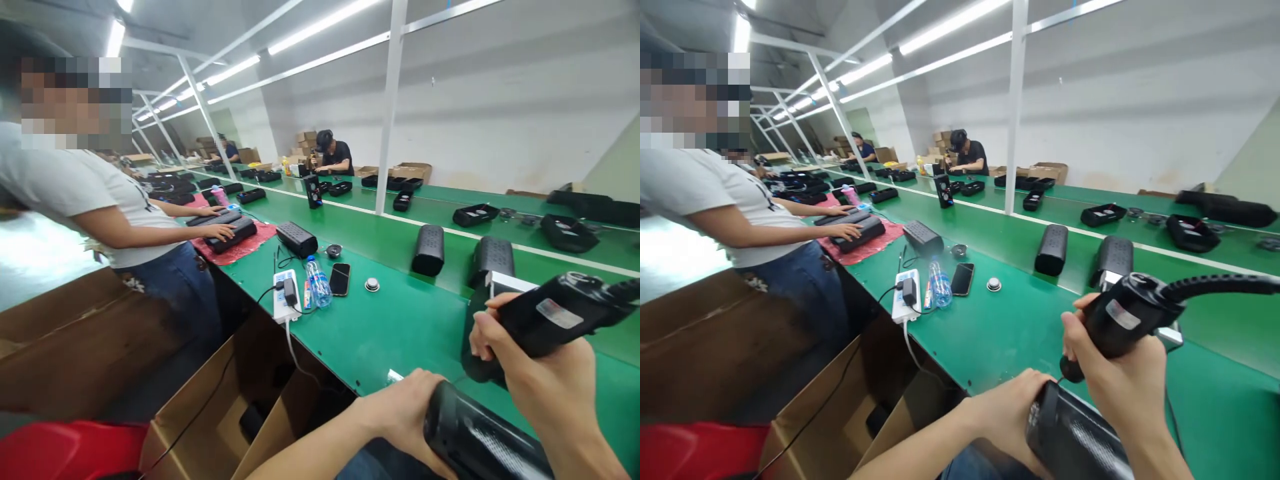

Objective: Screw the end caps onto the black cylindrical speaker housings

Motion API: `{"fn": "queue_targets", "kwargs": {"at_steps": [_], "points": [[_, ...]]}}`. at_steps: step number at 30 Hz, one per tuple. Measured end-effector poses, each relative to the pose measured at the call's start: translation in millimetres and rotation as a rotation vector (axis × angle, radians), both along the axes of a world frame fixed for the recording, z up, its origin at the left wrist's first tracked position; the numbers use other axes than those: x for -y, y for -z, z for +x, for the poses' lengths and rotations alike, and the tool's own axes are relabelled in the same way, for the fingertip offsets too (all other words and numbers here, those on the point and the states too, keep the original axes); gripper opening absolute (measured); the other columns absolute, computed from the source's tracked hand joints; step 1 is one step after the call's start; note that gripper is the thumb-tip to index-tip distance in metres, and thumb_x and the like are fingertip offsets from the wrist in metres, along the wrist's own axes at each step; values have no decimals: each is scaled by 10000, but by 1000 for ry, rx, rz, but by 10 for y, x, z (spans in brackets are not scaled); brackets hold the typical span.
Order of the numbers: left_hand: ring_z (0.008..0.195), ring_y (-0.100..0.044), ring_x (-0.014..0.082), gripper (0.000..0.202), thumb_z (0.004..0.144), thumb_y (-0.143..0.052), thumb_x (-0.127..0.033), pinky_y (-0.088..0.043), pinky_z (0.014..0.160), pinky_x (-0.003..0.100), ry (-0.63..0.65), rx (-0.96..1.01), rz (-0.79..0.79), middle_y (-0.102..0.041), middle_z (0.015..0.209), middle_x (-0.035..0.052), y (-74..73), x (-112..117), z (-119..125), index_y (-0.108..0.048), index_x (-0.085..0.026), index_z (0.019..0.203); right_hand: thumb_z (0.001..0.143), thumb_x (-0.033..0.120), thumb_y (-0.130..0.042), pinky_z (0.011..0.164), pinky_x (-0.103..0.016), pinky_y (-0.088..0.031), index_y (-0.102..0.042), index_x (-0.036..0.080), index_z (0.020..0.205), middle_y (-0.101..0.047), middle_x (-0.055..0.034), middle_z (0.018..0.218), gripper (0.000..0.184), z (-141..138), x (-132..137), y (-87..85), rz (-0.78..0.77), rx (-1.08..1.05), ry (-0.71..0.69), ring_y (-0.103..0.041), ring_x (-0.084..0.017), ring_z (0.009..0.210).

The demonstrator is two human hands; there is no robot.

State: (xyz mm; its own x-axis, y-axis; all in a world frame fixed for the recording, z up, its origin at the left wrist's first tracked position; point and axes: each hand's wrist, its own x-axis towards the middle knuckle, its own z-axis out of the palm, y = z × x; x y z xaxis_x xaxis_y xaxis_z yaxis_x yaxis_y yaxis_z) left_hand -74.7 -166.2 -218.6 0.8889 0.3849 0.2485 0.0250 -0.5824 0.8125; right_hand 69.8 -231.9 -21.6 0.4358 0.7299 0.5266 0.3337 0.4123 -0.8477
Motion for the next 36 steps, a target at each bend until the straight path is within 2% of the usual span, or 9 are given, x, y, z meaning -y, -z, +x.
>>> {"fn": "queue_targets", "kwargs": {"at_steps": [3, 5, 8, 11, 14, 22, 31, 33, 36], "points": [[1282, -595, 406, 1407, 460, -1040, -724, -522, 1137, 547, 36, 67, 5, -586, 1408, 211, -32, 24, -51, -436, -162, 1601, 837, 252, -904, 463, -370, -506, -684, 194, 1080, -565, -6, 656, 333, 56, 91, -381, 172, -64, 10, -541, -218, 477], [1501, -449, 462, 1569, 548, -1026, -712, -409, 1266, 612, 68, 80, 8, -421, 1619, 273, -19, 28, -76, -172, -170, 1748, 810, 135, -841, 457, -374, -471, -678, 177, 1060, -532, 12, 639, 301, 188, 108, -624, 333, -65, 89, -506, -210, 469], [1609, -334, 431, 1574, 642, -1019, -651, -330, 1329, 606, 118, 145, -18, -311, 1717, 233, 12, 25, -98, 6, -278, 1777, 744, 104, -773, 438, -359, -428, -658, 169, 922, -500, 29, 619, 222, 496, 81, -799, 469, 15, 267, -498, -201, 462], [1560, -423, 407, 1562, 642, -1036, -604, -375, 1310, 569, 133, 175, -67, -389, 1671, 209, 18, 46, -116, -7, -311, 1779, 716, 100, -764, 433, -341, -431, -612, 172, 804, -479, 32, 575, 189, 783, 36, -752, 461, 43, 338, -496, -194, 440], [1564, -419, 420, 1558, 633, -1039, -605, -376, 1308, 577, 117, 152, -85, -404, 1663, 218, 12, 71, -127, -36, -290, 1783, 720, 78, -767, 438, -334, -449, -599, 168, 798, -488, 24, 568, 206, 913, -43, -633, 437, 59, 345, -508, -196, 443], [1574, -414, 417, 1545, 647, -1040, -574, -391, 1301, 582, 90, 122, -97, -377, 1695, 209, 27, 91, -125, -25, -311, 1781, 769, 117, -821, 446, -332, -460, -645, 154, 858, -526, 7, 595, 201, 913, -266, -464, 315, 51, 348, -534, -206, 453], [1531, -452, 428, 1494, 647, -1035, -584, -417, 1279, 589, 77, 106, -102, -440, 1629, 230, -15, 95, -125, -113, -249, 1774, 750, 124, -800, 424, -343, -458, -634, 160, 829, -528, 4, 594, 187, 935, -311, -448, 336, 50, 412, -536, -218, 444], [1527, -459, 419, 1484, 649, -1036, -577, -422, 1276, 578, 75, 107, -98, -441, 1630, 220, -31, 93, -128, -115, -263, 1770, 767, 98, -796, 424, -337, -452, -637, 156, 839, -511, 13, 580, 184, 944, -298, -452, 353, 66, 359, -530, -211, 435], [1521, -471, 406, 1494, 642, -1045, -557, -429, 1273, 552, 78, 116, -98, -443, 1632, 201, -43, 91, -136, -101, -292, 1770, 776, 76, -786, 428, -348, -450, -646, 160, 892, -518, 19, 593, 200, 974, -283, -466, 290, 96, 137, -504, -198, 419]]}}
